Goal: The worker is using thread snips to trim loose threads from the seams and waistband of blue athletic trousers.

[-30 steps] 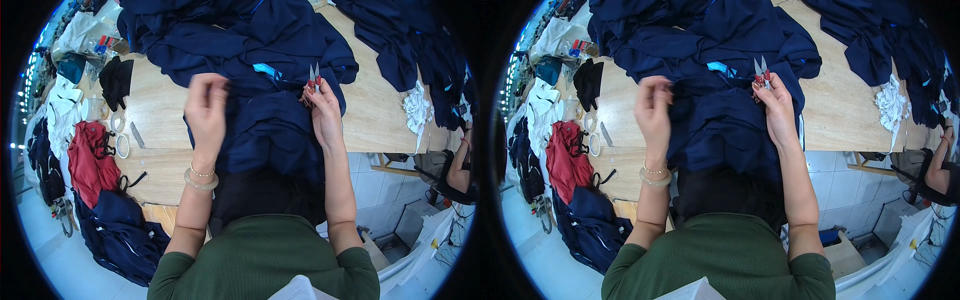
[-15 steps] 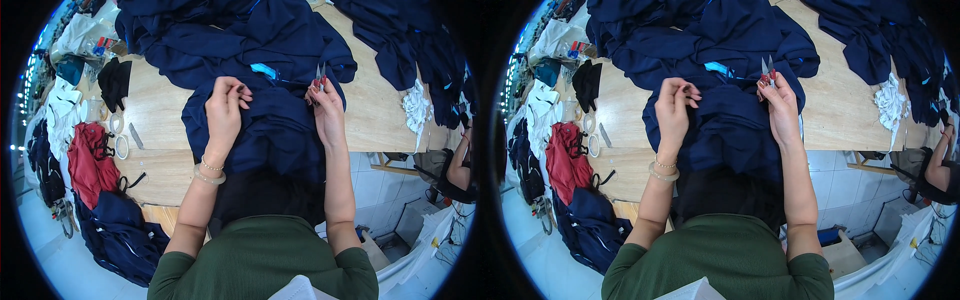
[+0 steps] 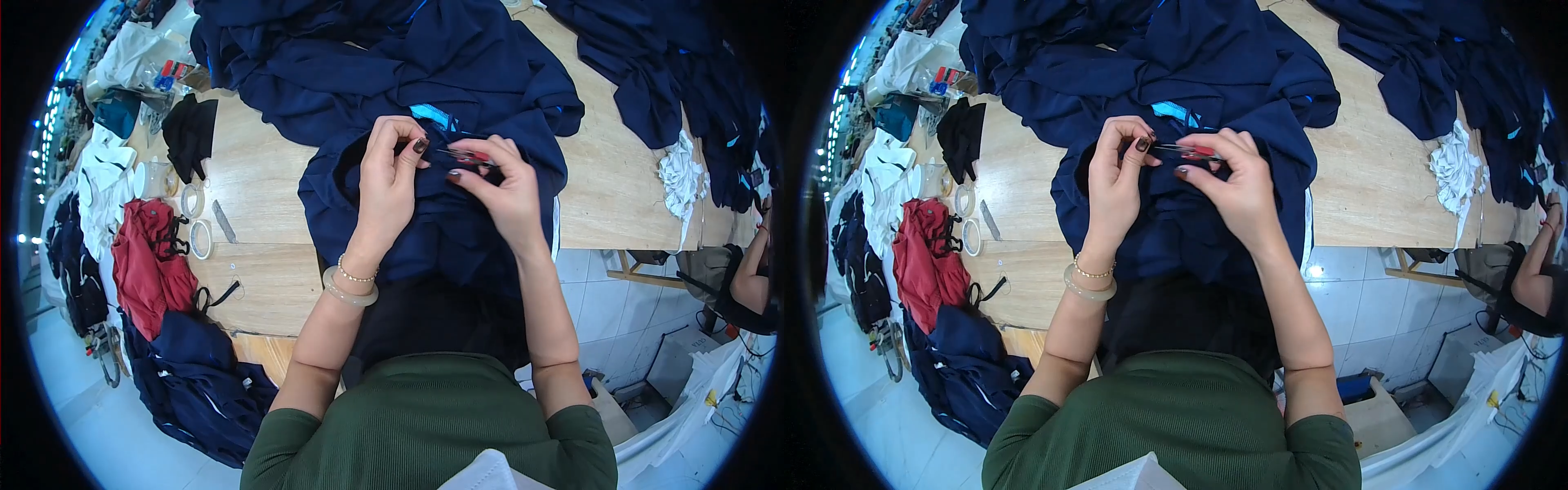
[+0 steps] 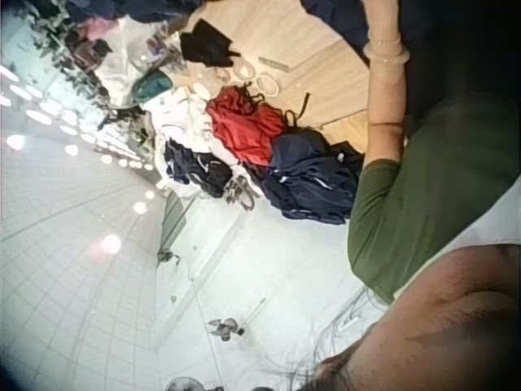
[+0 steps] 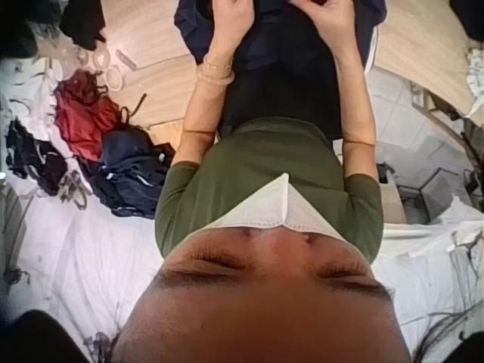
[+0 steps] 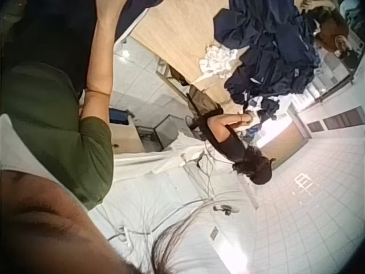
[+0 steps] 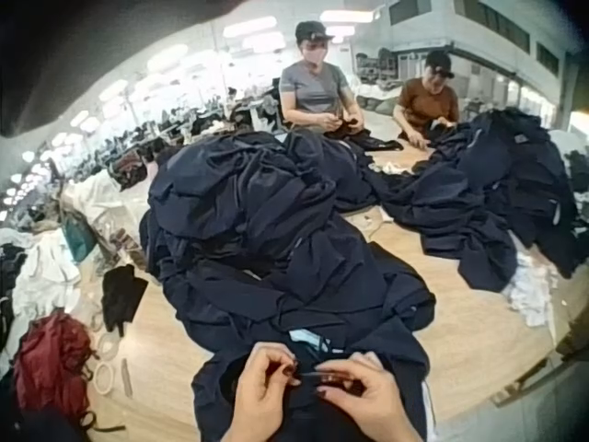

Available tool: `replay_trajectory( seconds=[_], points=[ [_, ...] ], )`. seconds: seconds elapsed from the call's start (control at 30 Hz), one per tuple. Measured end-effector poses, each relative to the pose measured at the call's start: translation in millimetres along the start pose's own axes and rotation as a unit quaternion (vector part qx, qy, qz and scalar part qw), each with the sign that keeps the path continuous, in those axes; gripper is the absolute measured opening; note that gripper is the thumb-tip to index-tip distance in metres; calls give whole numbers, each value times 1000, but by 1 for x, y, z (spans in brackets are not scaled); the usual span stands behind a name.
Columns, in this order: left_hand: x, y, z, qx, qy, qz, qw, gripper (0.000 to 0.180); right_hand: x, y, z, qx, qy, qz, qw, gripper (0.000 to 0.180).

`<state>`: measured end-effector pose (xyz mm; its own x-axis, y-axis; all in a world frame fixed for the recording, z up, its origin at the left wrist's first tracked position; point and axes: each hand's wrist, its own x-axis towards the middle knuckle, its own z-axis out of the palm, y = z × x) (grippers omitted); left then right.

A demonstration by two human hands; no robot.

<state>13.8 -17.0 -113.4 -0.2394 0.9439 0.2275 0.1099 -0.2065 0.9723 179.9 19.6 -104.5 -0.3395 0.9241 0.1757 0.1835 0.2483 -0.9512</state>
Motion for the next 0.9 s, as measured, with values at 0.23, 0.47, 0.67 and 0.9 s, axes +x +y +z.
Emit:
replay_trajectory(
  seconds=[0.23,0.47,0.67,0.9],
  points=[
    [2,-5,2,-166,40,-115,979,7,6,28,19,62,35,-10,997,13],
    [-6,-3,6,58,-85,-82,991,37,19,24,4,110,73,66,989,18],
    [-1,8,16,151,-89,-14,984,23,24,5,-7,30,17,46,998,14],
    [5,6,18,170,-42,51,983,6,28,-1,-14,139,40,21,989,15]
  ],
)
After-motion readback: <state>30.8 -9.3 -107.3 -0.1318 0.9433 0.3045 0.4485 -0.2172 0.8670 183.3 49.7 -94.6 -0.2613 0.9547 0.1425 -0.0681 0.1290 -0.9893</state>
